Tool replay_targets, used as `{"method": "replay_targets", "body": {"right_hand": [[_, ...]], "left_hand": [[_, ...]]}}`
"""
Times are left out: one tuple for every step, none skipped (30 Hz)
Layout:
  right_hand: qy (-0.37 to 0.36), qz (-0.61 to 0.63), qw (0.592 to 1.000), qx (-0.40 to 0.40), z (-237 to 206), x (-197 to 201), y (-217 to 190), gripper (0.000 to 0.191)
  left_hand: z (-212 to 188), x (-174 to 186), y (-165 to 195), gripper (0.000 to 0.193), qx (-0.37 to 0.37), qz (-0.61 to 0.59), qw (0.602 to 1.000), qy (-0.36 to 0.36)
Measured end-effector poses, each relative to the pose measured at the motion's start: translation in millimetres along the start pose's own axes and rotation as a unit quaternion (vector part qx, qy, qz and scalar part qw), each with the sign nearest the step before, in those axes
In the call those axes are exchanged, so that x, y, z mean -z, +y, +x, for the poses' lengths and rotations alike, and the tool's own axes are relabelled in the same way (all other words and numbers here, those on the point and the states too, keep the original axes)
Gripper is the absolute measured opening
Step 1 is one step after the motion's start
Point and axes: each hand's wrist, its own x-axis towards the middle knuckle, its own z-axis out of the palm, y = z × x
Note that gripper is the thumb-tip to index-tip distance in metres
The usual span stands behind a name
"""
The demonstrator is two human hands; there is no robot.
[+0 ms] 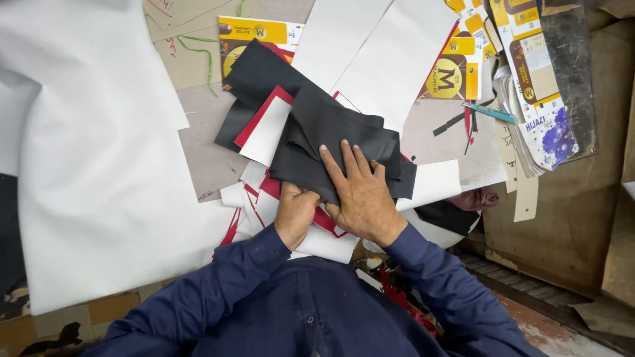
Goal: The person uses a cardboard template and a pen to trace and cut a piece of white fabric. They then fold the cut fabric and handle several pre-cut black fabric pieces, stacking them on the table.
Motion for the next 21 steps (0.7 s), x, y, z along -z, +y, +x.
{"method": "replay_targets", "body": {"right_hand": [[0.014,0.011,1.0,0.01,-4.7,-4.9,2.7,0.097],[0.031,0.022,0.999,0.015,-9.0,-9.4,2.6,0.099],[0.018,0.012,1.0,-0.013,-13.8,-12.2,0.5,0.106],[0.006,0.0,0.999,-0.037,-17.3,-13.0,-0.7,0.113],[-0.005,-0.012,0.998,-0.061,-18.6,-13.5,-3.8,0.12],[-0.012,-0.031,0.997,-0.07,-17.8,-15.6,-9.0,0.127],[-0.018,-0.049,0.996,-0.078,-16.3,-18.7,-16.3,0.134],[-0.021,-0.068,0.994,-0.081,-13.5,-22.5,-21.7,0.141],[-0.007,-0.058,0.995,-0.087,-11.9,-25.1,-23.8,0.14],[0.005,-0.048,0.995,-0.091,-12.2,-29.6,-25.6,0.139],[0.015,-0.036,0.995,-0.096,-15.8,-34.4,-26.2,0.138],[0.045,-0.022,0.996,-0.075,-22.6,-39.6,-24.2,0.132],[0.077,-0.008,0.996,-0.054,-32.4,-45.2,-19.3,0.125],[0.109,0.005,0.993,-0.033,-43.3,-51.5,-13.2,0.119],[0.159,0.021,0.987,0.003,-57.2,-61.4,-10.4,0.108],[0.206,0.037,0.977,0.039,-75.3,-73.8,-12.0,0.097],[0.253,0.053,0.963,0.073,-92.7,-88.0,-13.6,0.087],[0.264,0.03,0.957,0.112,-105.3,-104.0,-14.3,0.076],[0.275,0.007,0.949,0.151,-111.9,-120.6,-12.4,0.066],[0.26,0.012,0.956,0.137,-117.2,-134.9,-8.7,0.067],[0.245,0.017,0.962,0.122,-122.1,-147.3,-7.2,0.068]], "left_hand": [[-3.4,4.0,4.3,0.056,-0.013,0.016,1.0,-0.006],[-7.0,7.7,10.7,0.058,-0.008,0.022,1.0,-0.004],[-13.2,11.4,18.4,0.062,0.0,0.027,1.0,-0.004],[-17.7,14.5,26.6,0.065,0.005,0.032,0.999,-0.003],[-22.3,17.8,36.3,0.068,0.0,0.097,0.995,0.004],[-30.6,23.5,46.1,0.071,-0.003,0.162,0.987,0.011],[-39.9,29.8,56.4,0.074,-0.008,0.227,0.974,0.02],[-48.6,38.8,67.5,0.067,0.018,0.347,0.937,-0.032],[-56.2,48.4,78.3,0.061,0.042,0.461,0.883,-0.081],[-61.6,57.6,86.7,0.059,0.017,0.52,0.842,-0.143],[-67.4,66.5,93.7,0.058,-0.005,0.574,0.793,-0.203],[-71.0,74.9,98.9,0.057,-0.023,0.623,0.736,-0.263],[-71.6,81.8,102.2,0.058,-0.051,0.64,0.713,-0.282],[-70.9,87.3,105.1,0.059,-0.08,0.656,0.687,-0.301],[-69.5,92.5,106.9,0.061,-0.107,0.671,0.66,-0.319],[-68.4,96.0,108.5,0.062,-0.125,0.689,0.631,-0.333],[-66.3,99.0,109.7,0.064,-0.141,0.705,0.601,-0.348],[-64.5,101.2,111.2,0.065,-0.157,0.72,0.571,-0.363],[-62.7,103.1,112.8,0.071,-0.134,0.728,0.556,-0.378],[-60.9,104.6,114.5,0.077,-0.112,0.735,0.541,-0.393],[-59.7,106.0,116.2,0.083,-0.089,0.742,0.524,-0.409]]}}
